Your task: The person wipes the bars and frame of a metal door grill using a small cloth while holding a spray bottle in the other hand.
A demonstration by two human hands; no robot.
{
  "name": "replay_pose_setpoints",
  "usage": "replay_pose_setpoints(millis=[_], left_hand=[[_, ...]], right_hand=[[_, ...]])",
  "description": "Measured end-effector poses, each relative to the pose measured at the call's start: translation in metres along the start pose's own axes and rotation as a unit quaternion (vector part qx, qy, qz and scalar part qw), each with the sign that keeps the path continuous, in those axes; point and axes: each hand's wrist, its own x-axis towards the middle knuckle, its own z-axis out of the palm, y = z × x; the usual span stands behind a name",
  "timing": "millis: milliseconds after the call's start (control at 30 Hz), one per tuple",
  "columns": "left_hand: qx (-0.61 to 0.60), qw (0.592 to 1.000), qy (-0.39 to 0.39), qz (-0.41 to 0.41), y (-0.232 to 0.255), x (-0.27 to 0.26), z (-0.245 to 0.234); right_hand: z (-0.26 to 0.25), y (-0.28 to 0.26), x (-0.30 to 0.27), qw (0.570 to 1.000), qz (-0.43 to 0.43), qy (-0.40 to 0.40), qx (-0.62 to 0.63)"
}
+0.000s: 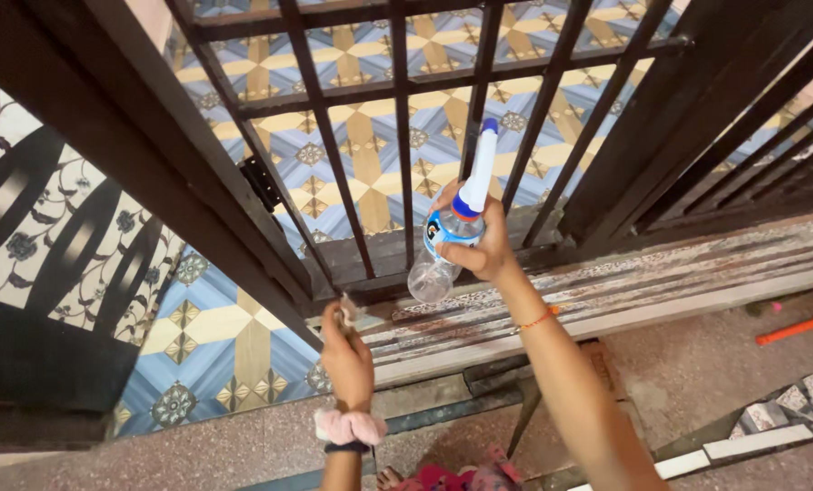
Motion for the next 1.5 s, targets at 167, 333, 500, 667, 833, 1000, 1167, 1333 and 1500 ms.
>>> replay_pose_setpoints(millis=[167,333,500,667,833,1000,1167,1333,1500], left_hand=[[-0.073,0.983,0.03,0.167,0.021,-0.002,0.002],[-0.103,0.979,0.014,0.178,0.038,0.011,0.013],[-0.036,0.98,0.035,0.192,0.04,0.023,0.036],[-0.026,0.957,0.056,0.284,0.013,0.015,0.052],[0.05,0.947,0.034,0.314,-0.024,0.024,0.06],[0.166,0.944,0.037,0.281,-0.031,0.029,0.088],[0.151,0.953,-0.093,0.247,0.011,0.01,0.157],[0.152,0.927,-0.032,0.341,0.037,0.007,0.165],[0.183,0.941,0.024,0.284,0.004,0.028,0.081]], right_hand=[[-0.017,-0.027,-0.003,0.992,0.015,-0.022,-0.127],[-0.041,-0.053,-0.019,0.964,0.09,0.014,-0.249],[-0.059,-0.064,-0.013,0.96,-0.044,0.059,-0.271],[-0.07,-0.058,0.001,0.981,-0.004,-0.027,-0.192],[-0.078,-0.04,0.004,0.996,0.039,-0.047,-0.068],[-0.077,-0.04,0.004,0.995,0.048,-0.041,-0.082],[-0.076,-0.045,0.001,0.992,0.037,-0.045,-0.11],[-0.073,-0.047,0.005,0.995,0.049,-0.045,-0.08],[-0.07,-0.046,0.005,0.996,0.051,-0.038,-0.06]])
